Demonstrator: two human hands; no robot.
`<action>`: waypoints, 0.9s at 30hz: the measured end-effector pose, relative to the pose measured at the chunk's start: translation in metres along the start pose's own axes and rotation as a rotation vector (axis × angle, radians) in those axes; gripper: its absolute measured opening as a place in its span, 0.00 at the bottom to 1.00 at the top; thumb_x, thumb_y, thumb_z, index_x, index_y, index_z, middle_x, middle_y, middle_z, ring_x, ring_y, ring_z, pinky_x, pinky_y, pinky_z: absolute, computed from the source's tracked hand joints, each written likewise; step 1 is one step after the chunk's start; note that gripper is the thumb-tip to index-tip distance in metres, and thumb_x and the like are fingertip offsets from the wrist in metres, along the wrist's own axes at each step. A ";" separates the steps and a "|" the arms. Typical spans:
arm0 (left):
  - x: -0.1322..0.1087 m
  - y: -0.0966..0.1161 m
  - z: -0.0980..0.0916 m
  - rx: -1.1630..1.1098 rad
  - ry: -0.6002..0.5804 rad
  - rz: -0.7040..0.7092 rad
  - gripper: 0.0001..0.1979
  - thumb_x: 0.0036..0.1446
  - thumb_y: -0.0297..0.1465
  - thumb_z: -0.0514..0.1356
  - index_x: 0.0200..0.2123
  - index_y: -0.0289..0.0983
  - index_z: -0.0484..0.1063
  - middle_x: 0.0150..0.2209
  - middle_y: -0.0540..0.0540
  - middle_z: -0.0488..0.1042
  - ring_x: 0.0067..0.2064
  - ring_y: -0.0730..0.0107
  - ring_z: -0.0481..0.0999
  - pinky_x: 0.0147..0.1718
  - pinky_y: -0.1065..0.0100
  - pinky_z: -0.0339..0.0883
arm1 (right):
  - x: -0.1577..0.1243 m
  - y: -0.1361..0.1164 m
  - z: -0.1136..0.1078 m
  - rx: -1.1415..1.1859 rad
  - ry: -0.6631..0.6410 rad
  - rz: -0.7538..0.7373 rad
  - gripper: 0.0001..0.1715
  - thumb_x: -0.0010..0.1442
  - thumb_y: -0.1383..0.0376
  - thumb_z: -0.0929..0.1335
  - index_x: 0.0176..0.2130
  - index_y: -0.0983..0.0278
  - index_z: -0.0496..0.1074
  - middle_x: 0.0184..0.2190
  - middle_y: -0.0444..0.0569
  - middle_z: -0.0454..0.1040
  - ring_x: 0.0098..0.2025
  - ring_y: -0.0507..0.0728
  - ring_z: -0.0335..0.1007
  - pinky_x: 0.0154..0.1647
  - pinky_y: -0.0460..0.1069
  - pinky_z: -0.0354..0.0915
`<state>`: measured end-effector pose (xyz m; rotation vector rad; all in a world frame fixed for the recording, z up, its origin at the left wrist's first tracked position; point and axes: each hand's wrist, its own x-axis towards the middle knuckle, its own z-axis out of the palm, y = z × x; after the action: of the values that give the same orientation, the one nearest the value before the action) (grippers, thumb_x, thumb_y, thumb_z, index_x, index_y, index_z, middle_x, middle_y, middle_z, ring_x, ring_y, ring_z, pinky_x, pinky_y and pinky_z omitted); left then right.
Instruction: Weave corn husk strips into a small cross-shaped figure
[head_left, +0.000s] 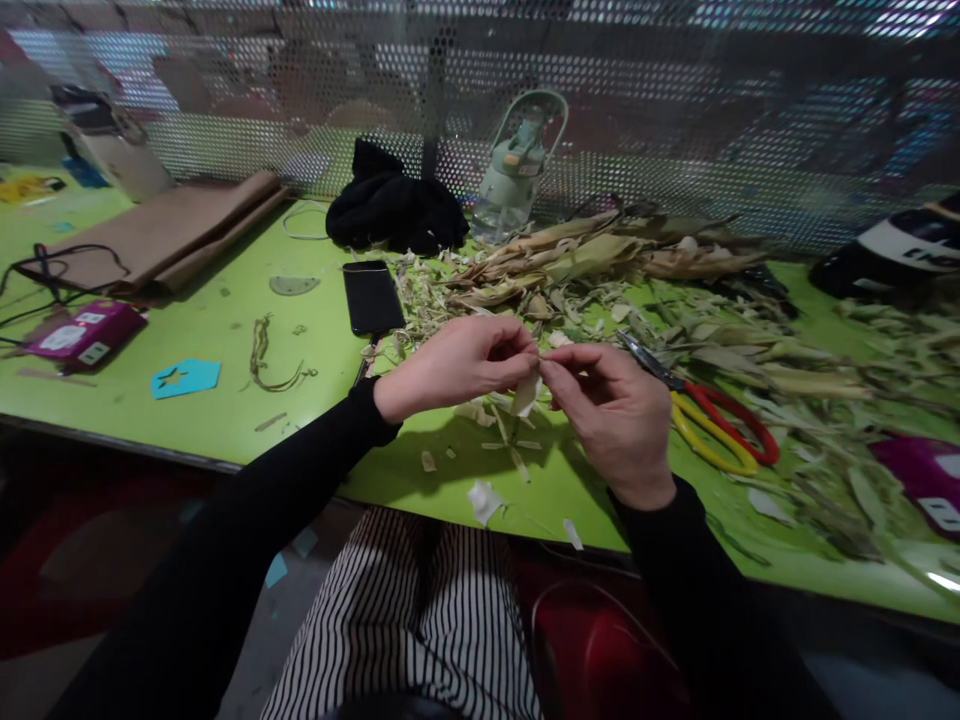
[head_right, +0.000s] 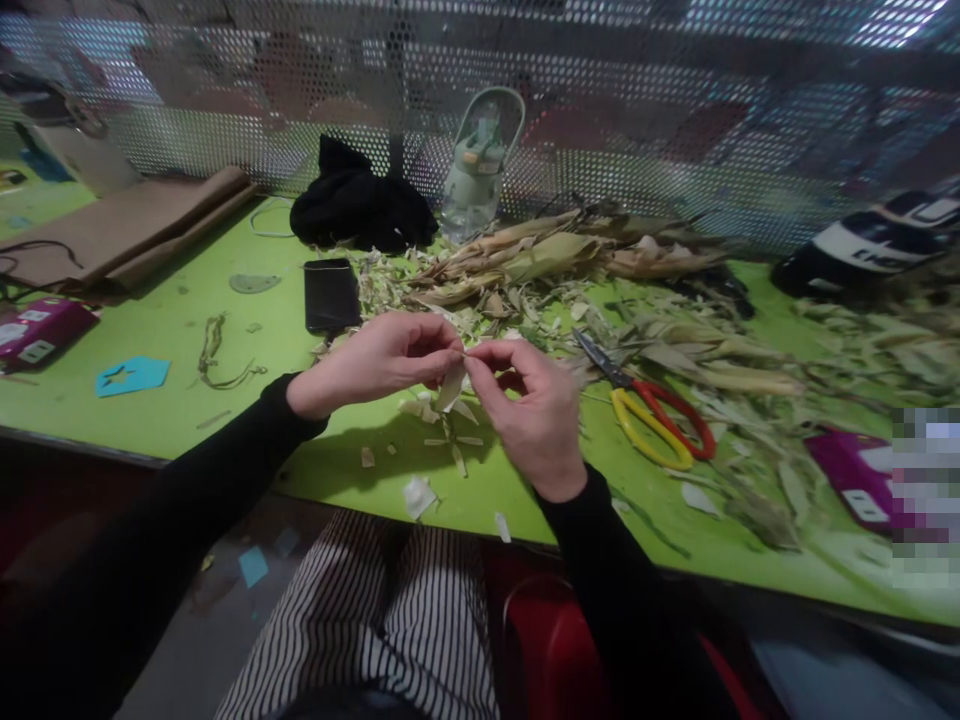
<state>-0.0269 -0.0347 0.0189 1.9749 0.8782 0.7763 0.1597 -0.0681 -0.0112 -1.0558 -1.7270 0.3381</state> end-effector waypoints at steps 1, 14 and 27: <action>0.000 0.000 0.000 0.003 -0.009 0.000 0.09 0.63 0.34 0.57 0.33 0.34 0.70 0.27 0.51 0.71 0.28 0.78 0.67 0.28 0.74 0.59 | 0.000 0.000 0.000 -0.009 0.001 -0.017 0.02 0.61 0.68 0.72 0.37 0.61 0.78 0.33 0.45 0.81 0.28 0.52 0.77 0.28 0.47 0.75; -0.002 0.008 -0.008 -0.356 -0.152 -0.181 0.08 0.65 0.28 0.57 0.32 0.32 0.70 0.27 0.51 0.74 0.27 0.82 0.71 0.31 0.75 0.66 | 0.002 0.001 -0.005 -0.214 -0.024 -0.347 0.08 0.62 0.70 0.71 0.40 0.57 0.78 0.37 0.47 0.82 0.38 0.58 0.80 0.40 0.54 0.77; -0.005 0.011 -0.002 -0.069 0.018 -0.051 0.06 0.61 0.31 0.60 0.33 0.33 0.71 0.27 0.51 0.71 0.27 0.80 0.66 0.28 0.74 0.60 | -0.001 0.003 -0.001 0.099 -0.050 0.060 0.04 0.62 0.63 0.73 0.39 0.61 0.78 0.31 0.43 0.80 0.23 0.50 0.73 0.22 0.46 0.70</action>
<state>-0.0281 -0.0425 0.0284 1.8815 0.8969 0.7856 0.1624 -0.0675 -0.0138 -1.0366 -1.7072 0.4863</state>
